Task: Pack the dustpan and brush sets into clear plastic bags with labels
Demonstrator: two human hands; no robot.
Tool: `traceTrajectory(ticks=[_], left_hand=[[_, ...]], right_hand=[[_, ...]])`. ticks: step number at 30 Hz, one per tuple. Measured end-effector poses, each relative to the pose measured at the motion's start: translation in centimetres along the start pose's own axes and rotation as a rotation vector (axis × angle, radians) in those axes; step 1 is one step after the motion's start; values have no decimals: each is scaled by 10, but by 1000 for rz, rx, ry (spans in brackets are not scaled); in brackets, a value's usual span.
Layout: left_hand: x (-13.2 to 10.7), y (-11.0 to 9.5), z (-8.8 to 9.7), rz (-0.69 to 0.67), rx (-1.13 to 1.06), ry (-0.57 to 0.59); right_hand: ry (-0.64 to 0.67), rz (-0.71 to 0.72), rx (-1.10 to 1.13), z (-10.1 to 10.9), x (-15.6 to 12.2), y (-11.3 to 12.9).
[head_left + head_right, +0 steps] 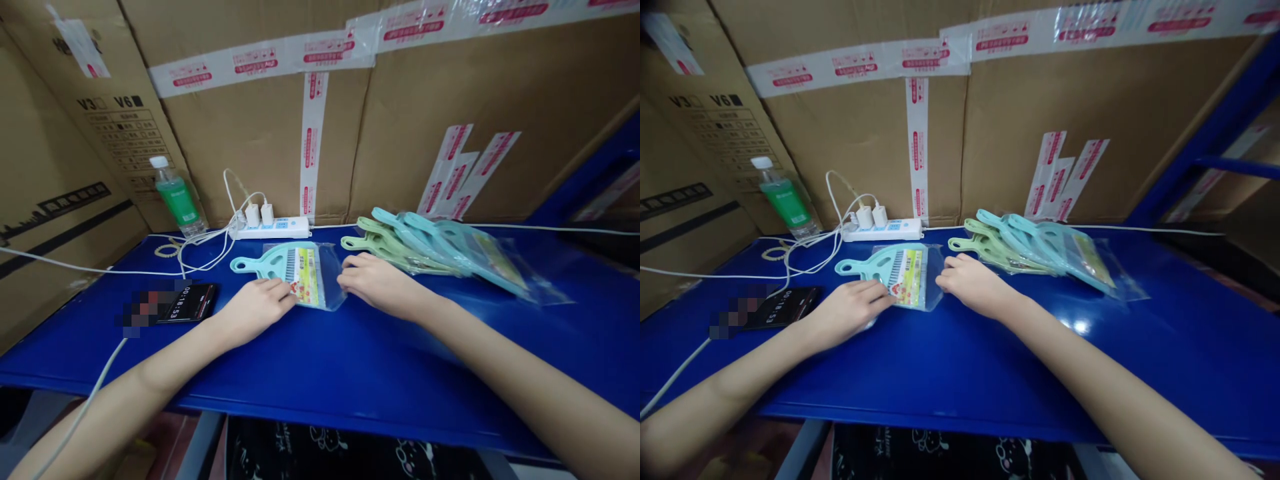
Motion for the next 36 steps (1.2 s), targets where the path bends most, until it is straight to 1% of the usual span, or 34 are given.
traceTrajectory(ticks=[3,5,7,8,9,10,11,12,13,14,15,16,17,19,21,23,25,27,30,33,36], left_hand=[[-2,-18,9,-94,-93,-143],[-3,-27,18,-129,-200,-221],[-3,-30,27,-147,-368,-252],[-3,-29,30,-147,-450,-246],[-2,-25,34,-132,-510,-238],[-2,-17,35,-82,-523,-223],[-3,-6,37,13,-479,-225],[-4,8,36,147,-380,-214],[-7,22,32,285,-270,-156],[-10,34,26,396,-179,-70],[-13,43,19,474,-112,26],[-15,49,12,524,-70,116],[-17,53,7,552,-50,180],[-18,52,2,570,-68,249],[-17,45,4,568,-140,256],[-15,36,9,549,-261,245],[-13,27,14,512,-411,218],[-11,20,18,459,-551,174],[-7,9,21,338,-741,137],[-5,-2,21,231,-935,184],[-5,-11,21,167,-1055,241]], right_hand=[[73,-79,105,3,-10,-8],[100,-119,177,5,-16,-11],[105,-160,242,6,-18,-11],[101,-181,267,6,-18,-10],[92,-200,288,6,-17,-10],[77,-219,310,6,-17,-9],[61,-238,336,5,-15,-8],[45,-259,369,5,-15,-8],[30,-284,411,4,-14,-9],[20,-311,465,3,-13,-9],[14,-339,533,2,-13,-10],[13,-368,609,0,-13,-11],[14,-394,689,-1,-14,-12],[24,-424,828,-5,-14,-13],[9,-432,880,-7,-13,-14],[-32,-440,870,-7,-13,-17],[-79,-444,858,-8,-14,-23],[-101,-413,891,-10,-14,-28],[-51,-351,1012,-16,-13,-31],[52,-368,1079,-23,-14,-31],[103,-429,1021,-26,-16,-31]])
Point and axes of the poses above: each hand's wrist, its own x-axis towards the middle knuckle, its own z-axis out of the back of the hand, y = z × x, the point moved 6 cm from there along x, towards the middle knuckle, and after that the axes turned 2 degrees about -x, right-handed, at the moved point
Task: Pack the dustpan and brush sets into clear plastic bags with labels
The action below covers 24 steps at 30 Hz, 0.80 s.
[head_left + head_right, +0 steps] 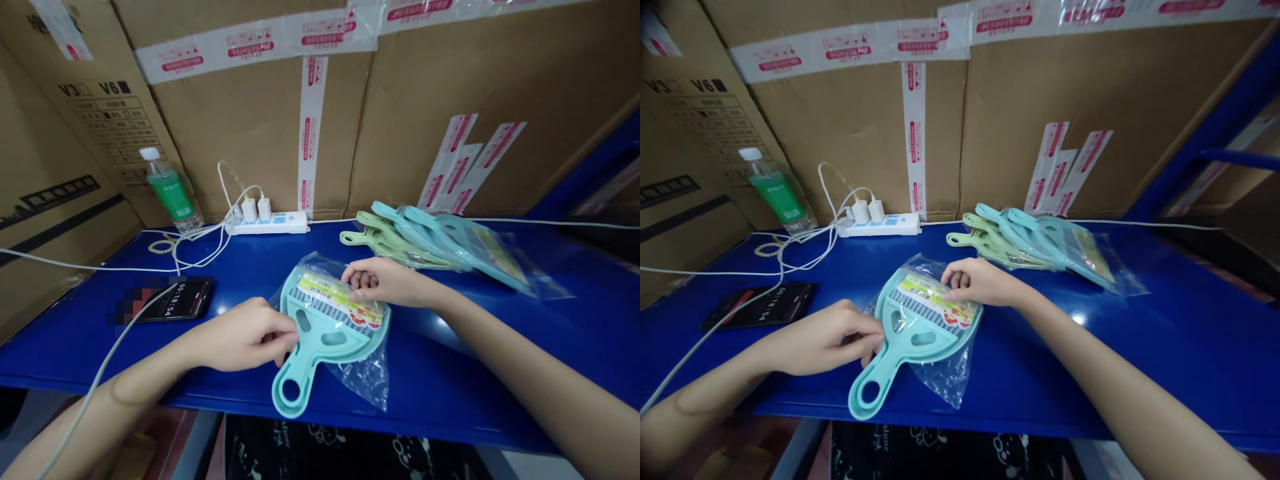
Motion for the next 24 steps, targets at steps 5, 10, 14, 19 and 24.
traceTrajectory(ticks=[5,10,14,19,24], left_hand=[[0,-2,-2,-26,1,10],[2,5,7,-27,40,-120],[3,11,13,-4,148,-232],[2,10,13,-30,536,-347],[3,5,2,-111,797,-392]], right_hand=[[-20,-103,-120,-1,-2,1],[36,-191,-60,-2,-1,-4],[32,-169,-126,2,-1,-7],[-253,-113,-402,25,-4,3],[-312,37,-430,33,19,31]])
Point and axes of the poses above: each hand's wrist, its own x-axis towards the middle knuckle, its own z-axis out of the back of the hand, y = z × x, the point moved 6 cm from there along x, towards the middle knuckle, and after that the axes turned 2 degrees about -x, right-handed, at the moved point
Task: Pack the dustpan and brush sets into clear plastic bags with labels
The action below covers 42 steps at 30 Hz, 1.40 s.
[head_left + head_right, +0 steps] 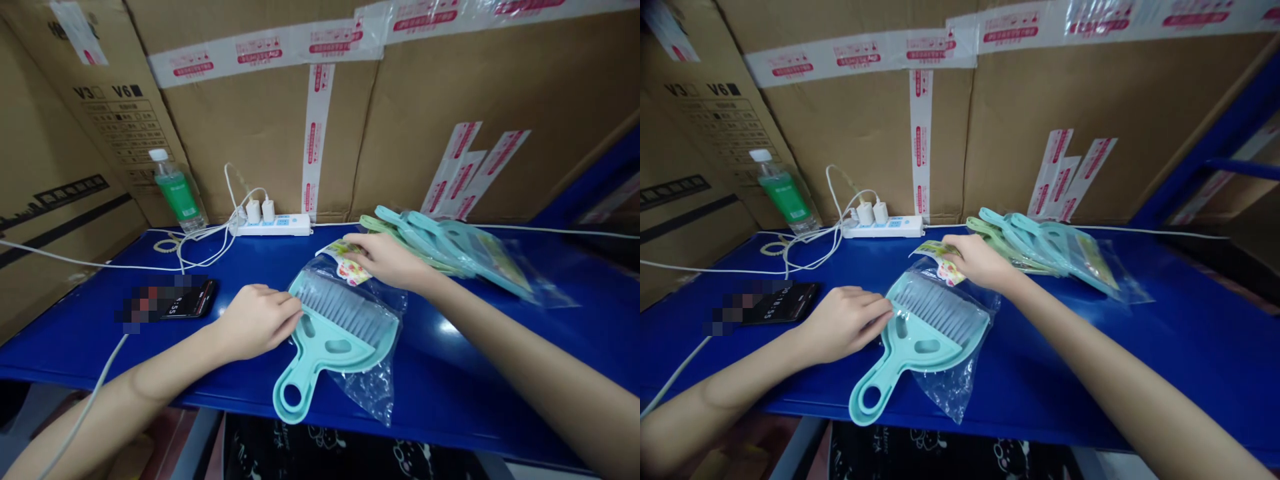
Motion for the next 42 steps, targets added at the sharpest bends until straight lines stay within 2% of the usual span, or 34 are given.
traceTrajectory(ticks=[3,8,11,14,25,31,36,42], left_hand=[[0,-6,-1,-49,64,-53],[-1,-7,-1,-89,82,-99],[-1,-6,0,-92,106,-109],[-2,-6,0,-89,126,-105],[-3,-12,-1,-120,145,-109],[-3,-13,-2,-116,148,-111],[-4,-14,-3,-109,135,-121],[-5,-17,-1,-111,76,-117]], right_hand=[[68,24,11,-7,33,12],[109,49,1,-26,92,23],[139,58,-35,-40,113,25],[159,78,-84,-50,121,26],[132,160,-267,-60,121,36],[106,230,-387,-51,111,44],[141,343,-410,-42,92,59],[182,322,-395,-33,54,55]])
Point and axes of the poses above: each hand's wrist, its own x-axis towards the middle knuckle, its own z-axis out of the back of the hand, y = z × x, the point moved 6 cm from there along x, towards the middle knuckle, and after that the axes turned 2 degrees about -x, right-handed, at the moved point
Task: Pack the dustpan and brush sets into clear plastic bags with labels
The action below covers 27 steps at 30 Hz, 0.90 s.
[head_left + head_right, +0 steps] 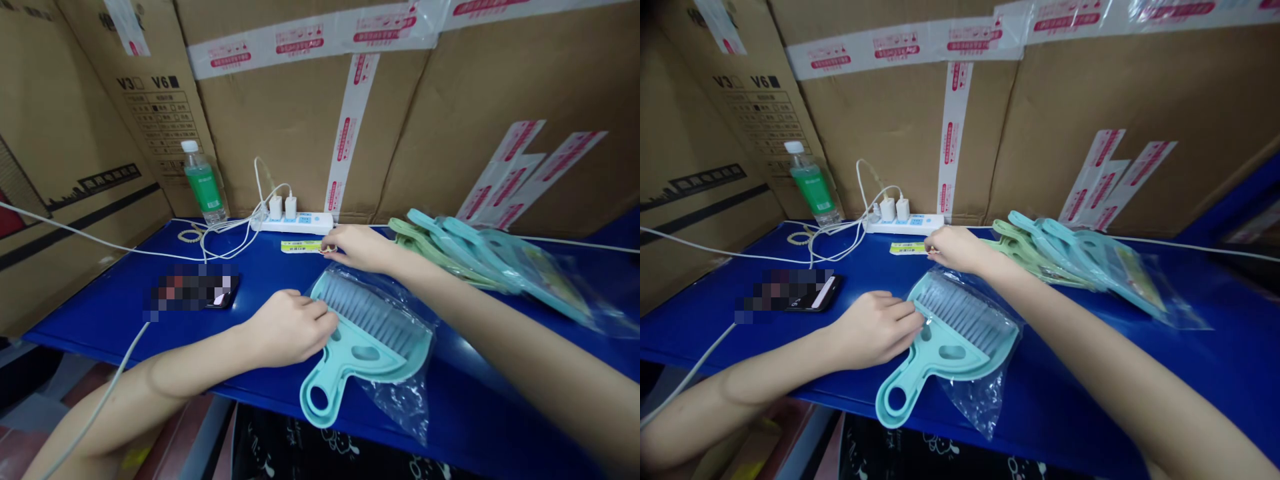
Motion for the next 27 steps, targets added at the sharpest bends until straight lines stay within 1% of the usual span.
traceTrajectory(ticks=[3,7,10,12,14,15,17,20,22,24,27], left_hand=[[0,-6,2,-34,-155,32],[-1,-14,2,-91,-378,122],[-2,-15,3,-88,-453,205],[-2,-13,4,-69,-478,273],[-3,-9,4,-39,-475,337],[-3,-7,4,-24,-461,361],[-3,-2,3,3,-408,389],[-2,3,0,38,-284,385],[-1,4,-3,37,-210,383],[-2,2,-6,4,-161,381],[-2,0,-10,-38,-99,364]], right_hand=[[41,-68,64,-5,-25,-7],[87,-151,184,-16,-56,-19],[99,-192,329,-23,-76,-23],[62,-208,419,-25,-87,-25],[42,-241,515,-26,-96,-29],[62,-268,577,-29,-99,-31],[140,-339,726,-36,-105,-35],[242,-446,930,-43,-111,-36],[253,-504,985,-45,-112,-35],[247,-544,1006,-45,-112,-32],[230,-558,1025,-46,-111,-29]])
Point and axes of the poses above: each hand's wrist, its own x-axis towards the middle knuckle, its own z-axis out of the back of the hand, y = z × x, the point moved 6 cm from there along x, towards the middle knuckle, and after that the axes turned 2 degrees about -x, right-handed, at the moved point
